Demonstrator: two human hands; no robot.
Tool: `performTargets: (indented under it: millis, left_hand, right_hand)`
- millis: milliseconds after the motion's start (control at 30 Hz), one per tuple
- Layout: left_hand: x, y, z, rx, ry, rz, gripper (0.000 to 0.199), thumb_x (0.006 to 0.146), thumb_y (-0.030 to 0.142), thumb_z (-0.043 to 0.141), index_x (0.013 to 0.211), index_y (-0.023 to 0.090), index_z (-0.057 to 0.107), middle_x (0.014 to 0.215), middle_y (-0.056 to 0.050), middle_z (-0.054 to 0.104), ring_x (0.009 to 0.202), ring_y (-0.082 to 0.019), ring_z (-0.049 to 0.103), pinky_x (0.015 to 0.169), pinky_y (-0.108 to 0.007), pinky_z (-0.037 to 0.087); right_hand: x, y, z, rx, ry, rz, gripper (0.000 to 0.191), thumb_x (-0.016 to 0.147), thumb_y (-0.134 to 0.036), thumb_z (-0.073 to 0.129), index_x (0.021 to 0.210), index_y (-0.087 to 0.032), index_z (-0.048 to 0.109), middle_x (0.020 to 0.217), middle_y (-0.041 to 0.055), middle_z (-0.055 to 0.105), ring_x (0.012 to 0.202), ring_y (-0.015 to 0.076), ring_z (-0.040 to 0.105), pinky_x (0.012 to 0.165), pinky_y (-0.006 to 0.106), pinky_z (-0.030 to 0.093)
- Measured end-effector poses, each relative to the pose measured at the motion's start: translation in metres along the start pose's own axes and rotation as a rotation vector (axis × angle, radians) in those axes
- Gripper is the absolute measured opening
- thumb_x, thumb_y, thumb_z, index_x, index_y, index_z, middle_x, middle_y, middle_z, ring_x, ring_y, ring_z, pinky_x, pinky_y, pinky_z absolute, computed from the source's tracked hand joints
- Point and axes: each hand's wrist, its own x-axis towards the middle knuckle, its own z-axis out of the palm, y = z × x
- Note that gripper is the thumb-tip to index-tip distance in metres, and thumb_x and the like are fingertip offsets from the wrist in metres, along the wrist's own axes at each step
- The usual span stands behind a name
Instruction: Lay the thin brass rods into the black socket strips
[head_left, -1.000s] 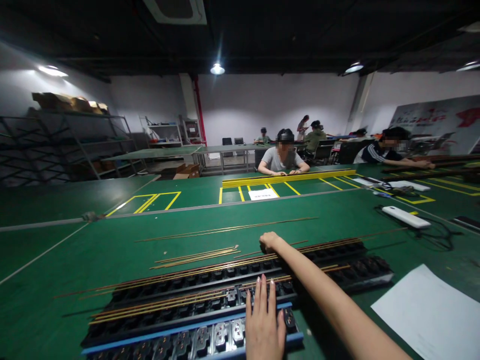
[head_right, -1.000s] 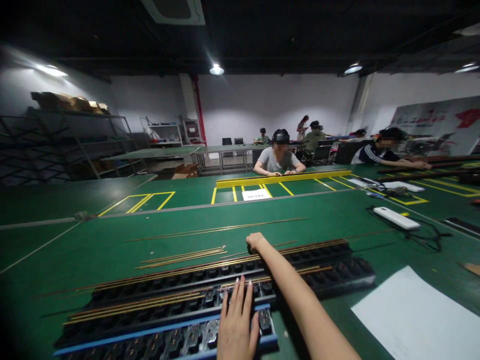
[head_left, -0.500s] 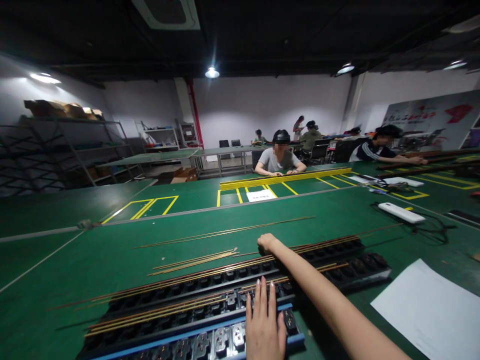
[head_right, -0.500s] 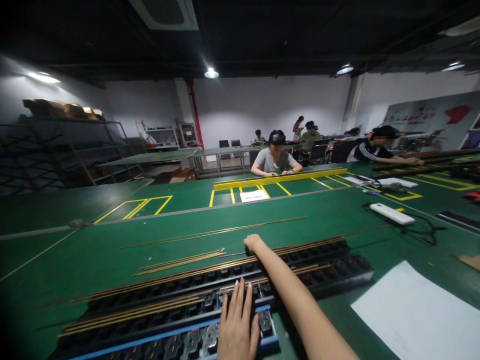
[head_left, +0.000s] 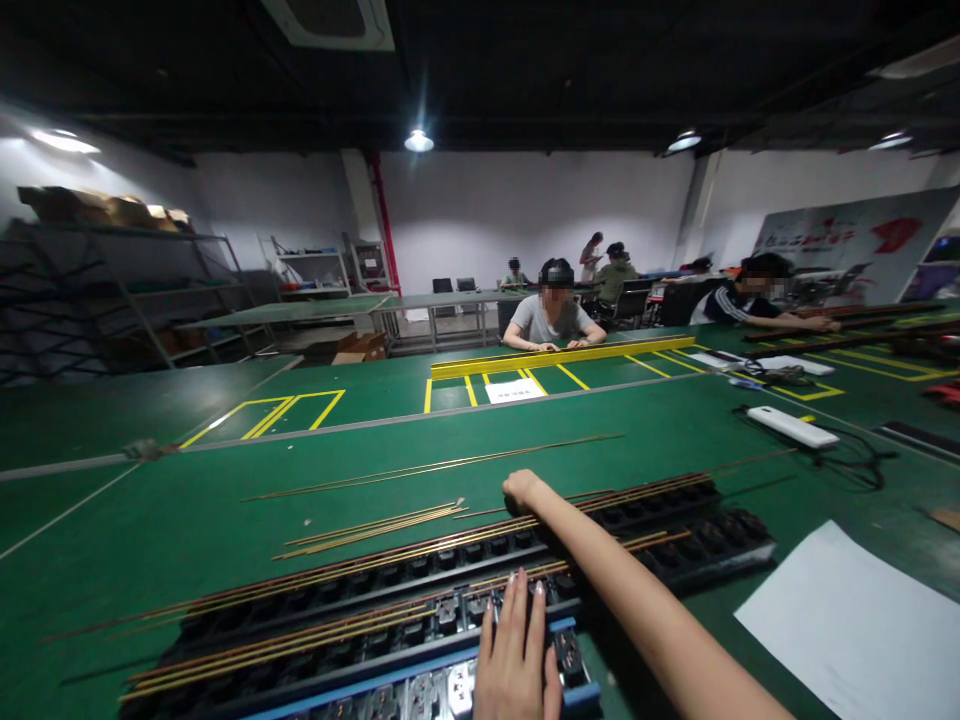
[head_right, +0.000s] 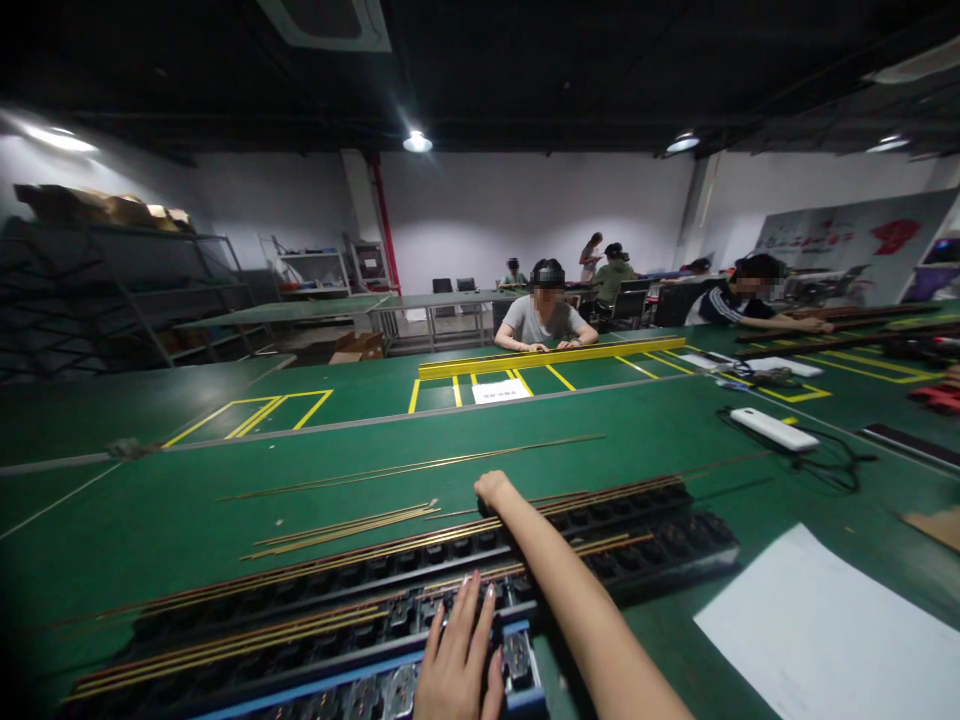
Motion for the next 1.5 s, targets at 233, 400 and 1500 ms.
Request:
performTargets:
  millis: [233, 400, 1500]
  left_hand:
    - [-0.001, -0.004, 0.018, -0.043, 0.16, 0.004, 0.044, 0.083, 0.029, 0.05, 0.127, 0.023, 0.053, 0.119, -0.004, 0.065, 0.118, -0.016, 0.053, 0.112, -0.031, 0.024]
    - [-0.002, -0.006, 0.025, -0.021, 0.179, 0.033, 0.042, 0.083, 0.026, 0.048, 0.124, 0.023, 0.055, 0.117, -0.004, 0.066, 0.116, -0.015, 0.055, 0.113, -0.03, 0.02]
    - [-0.003, 0.001, -0.005, -0.172, 0.057, -0.061, 0.052, 0.084, 0.019, 0.049, 0.136, 0.02, 0.042, 0.135, -0.005, 0.052, 0.125, -0.02, 0.047, 0.099, -0.038, 0.044]
  right_hand:
    - [0.009, 0.005, -0.006, -0.013, -0.085, -0.056, 0.028, 0.087, -0.034, 0.058, 0.109, -0.017, 0.059, 0.113, 0.0062, 0.059, 0.099, 0.0183, 0.058, 0.085, 0.039, 0.05]
    - [0.021, 0.007, -0.005, -0.008, -0.12, -0.088, 0.023, 0.085, -0.032, 0.061, 0.101, -0.016, 0.062, 0.106, 0.0048, 0.063, 0.095, 0.017, 0.06, 0.083, 0.037, 0.05]
    - [-0.023, 0.017, -0.012, 0.031, 0.364, -0.112, 0.031, 0.066, -0.021, 0.061, 0.097, -0.023, 0.061, 0.094, 0.0028, 0.067, 0.084, 0.0178, 0.062, 0.061, 0.022, 0.038]
